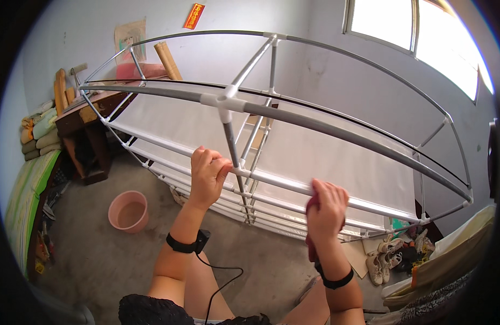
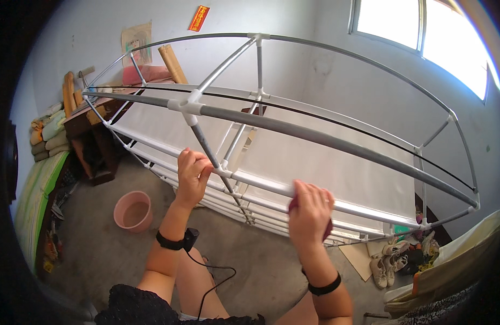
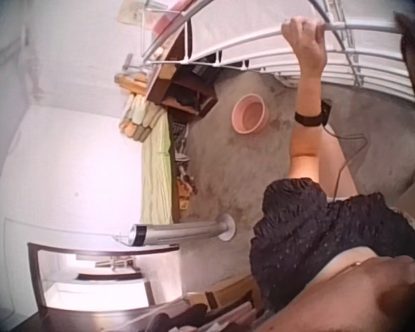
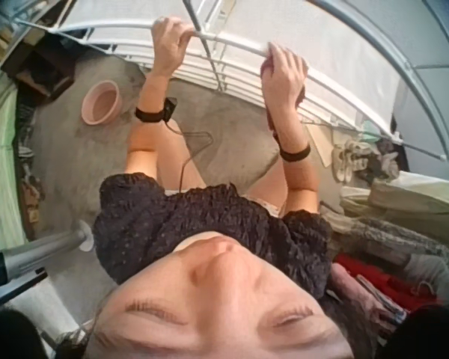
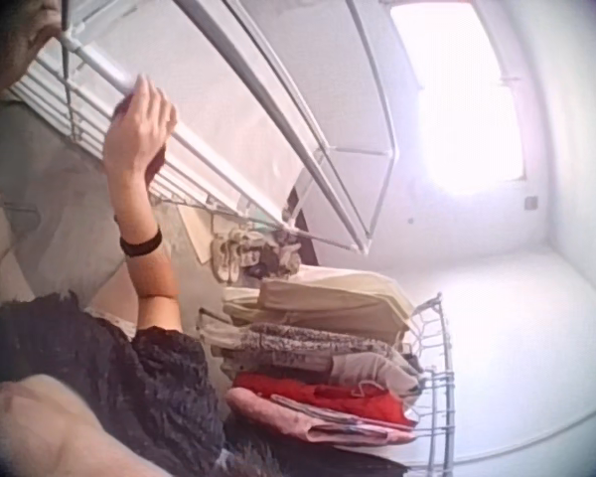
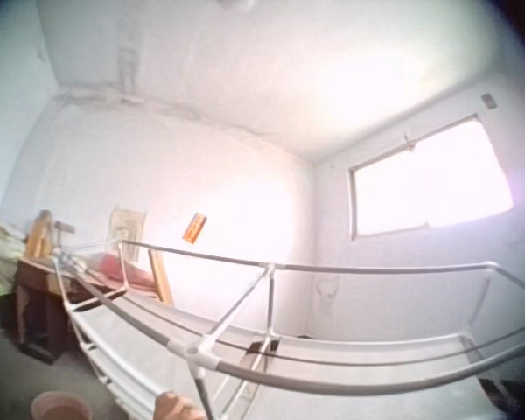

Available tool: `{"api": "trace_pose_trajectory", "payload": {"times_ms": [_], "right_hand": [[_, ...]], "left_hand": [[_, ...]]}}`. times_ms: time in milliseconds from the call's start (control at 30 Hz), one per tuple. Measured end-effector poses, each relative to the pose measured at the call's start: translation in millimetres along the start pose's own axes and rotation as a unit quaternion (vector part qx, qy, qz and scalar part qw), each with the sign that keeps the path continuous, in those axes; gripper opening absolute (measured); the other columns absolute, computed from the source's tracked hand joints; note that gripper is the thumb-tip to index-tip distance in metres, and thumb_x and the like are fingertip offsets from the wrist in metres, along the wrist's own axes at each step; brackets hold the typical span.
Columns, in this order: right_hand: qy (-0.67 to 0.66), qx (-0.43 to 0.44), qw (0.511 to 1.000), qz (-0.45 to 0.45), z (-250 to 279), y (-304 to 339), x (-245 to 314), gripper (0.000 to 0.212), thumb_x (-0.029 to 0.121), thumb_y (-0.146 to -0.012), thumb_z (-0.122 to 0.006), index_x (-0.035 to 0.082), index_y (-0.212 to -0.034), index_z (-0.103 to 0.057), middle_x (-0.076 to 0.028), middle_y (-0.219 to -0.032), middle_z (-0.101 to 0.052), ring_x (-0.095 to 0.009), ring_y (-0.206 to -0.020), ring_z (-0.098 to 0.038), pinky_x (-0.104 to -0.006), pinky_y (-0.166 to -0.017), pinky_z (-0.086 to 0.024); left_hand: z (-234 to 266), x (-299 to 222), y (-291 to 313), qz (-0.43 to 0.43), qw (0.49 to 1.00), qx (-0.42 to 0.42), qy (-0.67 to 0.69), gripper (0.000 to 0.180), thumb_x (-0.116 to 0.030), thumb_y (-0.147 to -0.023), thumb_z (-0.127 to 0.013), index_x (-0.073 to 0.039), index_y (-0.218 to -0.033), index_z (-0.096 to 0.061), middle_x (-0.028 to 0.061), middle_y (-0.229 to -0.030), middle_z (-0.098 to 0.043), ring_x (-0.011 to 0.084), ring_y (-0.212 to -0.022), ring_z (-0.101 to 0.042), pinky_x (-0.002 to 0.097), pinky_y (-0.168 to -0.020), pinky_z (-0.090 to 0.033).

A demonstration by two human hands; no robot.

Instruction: Wiping down a white metal and fabric multi-tier shelf unit with a pink cloth.

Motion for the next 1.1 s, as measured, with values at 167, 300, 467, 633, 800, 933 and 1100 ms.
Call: {"api": "trace_pose_trajectory", "payload": {"times_ms": [167, 300, 467, 633, 800, 933, 1100], "right_hand": [[-0.115, 0.063, 0.990, 0.060, -55.9, -30.9, 69.7, 0.048, 0.000, -0.074, -0.063, 0.002, -0.121, -0.064, -0.012, -0.119, -0.069, -0.027, -0.114, -0.063, -0.0427, -0.099, -0.044], [-0.113, 0.006, 0.992, 0.064, -91.4, -35.4, 95.9, 0.051, 0.001, -0.073, -0.065, 0.003, -0.123, -0.063, -0.013, -0.117, -0.070, -0.028, -0.107, -0.066, -0.0390, -0.090, -0.049], [-0.195, 0.026, 0.980, 0.006, -83.1, -43.6, 92.7, 0.042, -0.007, -0.068, -0.066, 0.004, -0.108, -0.063, -0.010, -0.096, -0.069, -0.029, -0.088, -0.066, -0.0390, -0.077, -0.050], [-0.262, 0.089, 0.960, -0.041, -80.1, -60.6, 78.5, 0.037, -0.012, -0.064, -0.064, 0.003, -0.096, -0.055, -0.013, -0.087, -0.065, -0.033, -0.082, -0.066, -0.0393, -0.072, -0.053], [-0.283, 0.164, 0.945, 0.030, -76.3, -78.3, 70.8, 0.033, -0.009, -0.066, -0.058, 0.002, -0.097, -0.053, -0.016, -0.090, -0.064, -0.038, -0.090, -0.062, -0.0418, -0.080, -0.050], [-0.316, 0.193, 0.928, 0.031, -77.6, -84.7, 63.8, 0.032, -0.007, -0.066, -0.058, 0.002, -0.096, -0.053, -0.016, -0.090, -0.062, -0.039, -0.092, -0.060, -0.0426, -0.082, -0.049], [-0.288, 0.206, 0.935, 0.016, -79.0, -81.9, 70.1, 0.032, -0.003, -0.066, -0.064, 0.004, -0.096, -0.053, -0.013, -0.087, -0.061, -0.036, -0.087, -0.060, -0.0413, -0.079, -0.049]], "left_hand": [[-11.2, -1.6, -4.3, -0.011, 0.999, -0.017, 0.032, 0.013, -0.021, -0.089, -0.070, -0.009, -0.088, -0.065, 0.0063, -0.093, -0.056, 0.0288, -0.090, -0.052, 0.0431, -0.087, -0.036], [-14.6, 1.4, -5.3, 0.006, 1.000, -0.002, 0.023, 0.014, -0.022, -0.088, -0.069, -0.010, -0.087, -0.062, 0.0072, -0.096, -0.057, 0.0281, -0.092, -0.052, 0.0427, -0.088, -0.035], [-5.0, 4.8, -10.0, -0.006, 0.998, 0.049, 0.029, 0.017, -0.025, -0.088, -0.069, -0.009, -0.091, -0.062, 0.0077, -0.099, -0.058, 0.0276, -0.095, -0.052, 0.0438, -0.092, -0.033], [16.2, 1.3, -20.8, -0.024, 0.982, 0.162, 0.095, 0.058, -0.045, -0.070, -0.083, -0.008, -0.108, -0.062, 0.0098, -0.109, -0.056, 0.0293, -0.105, -0.052, 0.0468, -0.104, -0.028], [10.7, 8.5, -13.4, -0.062, 0.984, 0.159, 0.042, 0.084, -0.058, -0.056, -0.088, -0.009, -0.118, -0.058, 0.0097, -0.113, -0.054, 0.0298, -0.112, -0.051, 0.0558, -0.109, -0.022], [7.3, 2.8, -16.4, -0.055, 0.984, 0.155, 0.062, 0.081, -0.055, -0.058, -0.089, -0.010, -0.117, -0.057, 0.0099, -0.113, -0.053, 0.0300, -0.111, -0.052, 0.0581, -0.110, -0.020], [-5.9, 1.0, -7.5, -0.027, 0.992, 0.121, 0.028, 0.071, -0.047, -0.060, -0.087, -0.010, -0.113, -0.058, 0.0100, -0.110, -0.053, 0.0299, -0.109, -0.052, 0.0576, -0.111, -0.019]]}}
Point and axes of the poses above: each hand's wrist, its own y-axis away from the middle knuckle, its own z-axis out of the back of the hand, x = y × z, the point moved 1 cm from there along -y, towards the middle knuckle
